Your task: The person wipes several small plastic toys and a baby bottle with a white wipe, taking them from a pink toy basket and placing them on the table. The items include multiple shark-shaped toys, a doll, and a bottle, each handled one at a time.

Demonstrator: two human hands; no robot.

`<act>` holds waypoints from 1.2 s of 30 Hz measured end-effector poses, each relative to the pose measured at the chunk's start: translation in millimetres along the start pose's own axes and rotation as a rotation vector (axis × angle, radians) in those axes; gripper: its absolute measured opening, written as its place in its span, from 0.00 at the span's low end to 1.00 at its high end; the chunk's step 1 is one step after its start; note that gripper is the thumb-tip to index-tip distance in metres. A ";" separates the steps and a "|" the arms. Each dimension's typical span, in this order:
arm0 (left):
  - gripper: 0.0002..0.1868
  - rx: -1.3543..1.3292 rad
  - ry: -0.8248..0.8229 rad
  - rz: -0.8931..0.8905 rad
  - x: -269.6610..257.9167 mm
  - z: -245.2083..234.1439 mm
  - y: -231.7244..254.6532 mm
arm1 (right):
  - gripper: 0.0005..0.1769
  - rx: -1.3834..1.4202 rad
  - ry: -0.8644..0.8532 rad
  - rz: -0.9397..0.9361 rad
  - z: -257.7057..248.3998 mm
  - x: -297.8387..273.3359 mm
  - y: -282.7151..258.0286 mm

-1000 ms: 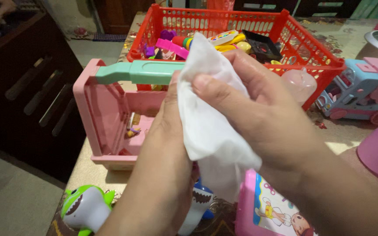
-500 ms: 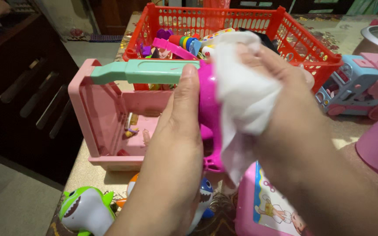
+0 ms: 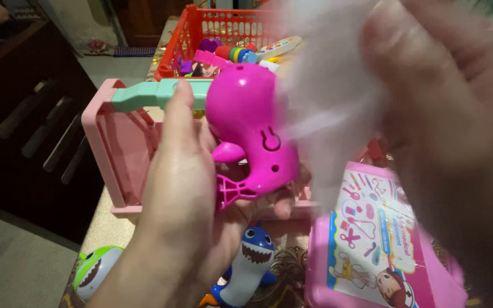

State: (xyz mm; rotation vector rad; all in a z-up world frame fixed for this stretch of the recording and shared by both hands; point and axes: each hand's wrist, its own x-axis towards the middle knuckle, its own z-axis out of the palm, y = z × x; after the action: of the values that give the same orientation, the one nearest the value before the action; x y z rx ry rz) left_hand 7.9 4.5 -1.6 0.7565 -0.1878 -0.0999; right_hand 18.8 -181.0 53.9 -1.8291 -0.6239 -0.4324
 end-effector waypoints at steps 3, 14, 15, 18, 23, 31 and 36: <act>0.36 0.022 -0.007 0.028 -2.8 8.1 -6.4 | 0.15 -0.459 -0.133 -0.384 16.8 -11.8 -0.8; 0.42 0.453 0.151 0.217 -9.2 24.3 -7.6 | 0.28 -0.070 -0.122 0.366 52.0 30.2 -18.6; 0.40 0.365 0.122 0.164 -10.8 25.1 -4.5 | 0.32 -0.013 -0.136 0.410 47.8 27.8 -13.5; 0.35 0.129 0.046 0.057 -19.5 19.3 -0.3 | 0.28 0.567 -0.303 0.542 43.7 18.0 -3.7; 0.28 0.172 0.181 0.127 -13.1 0.5 -9.2 | 0.22 -0.015 0.044 0.386 52.6 6.6 -9.5; 0.23 0.298 0.187 0.144 -9.4 -3.3 -5.4 | 0.18 0.011 -0.018 0.243 24.4 18.3 12.6; 0.22 0.046 0.123 0.091 -8.6 5.4 -4.4 | 0.25 0.604 -0.126 0.498 27.6 14.7 16.1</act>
State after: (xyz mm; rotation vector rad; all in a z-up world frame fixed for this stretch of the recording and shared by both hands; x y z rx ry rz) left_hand -1.8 -0.9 -2.0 0.7964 -0.1075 0.0371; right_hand 40.1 -156.1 41.1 -1.3621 -0.3117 0.1947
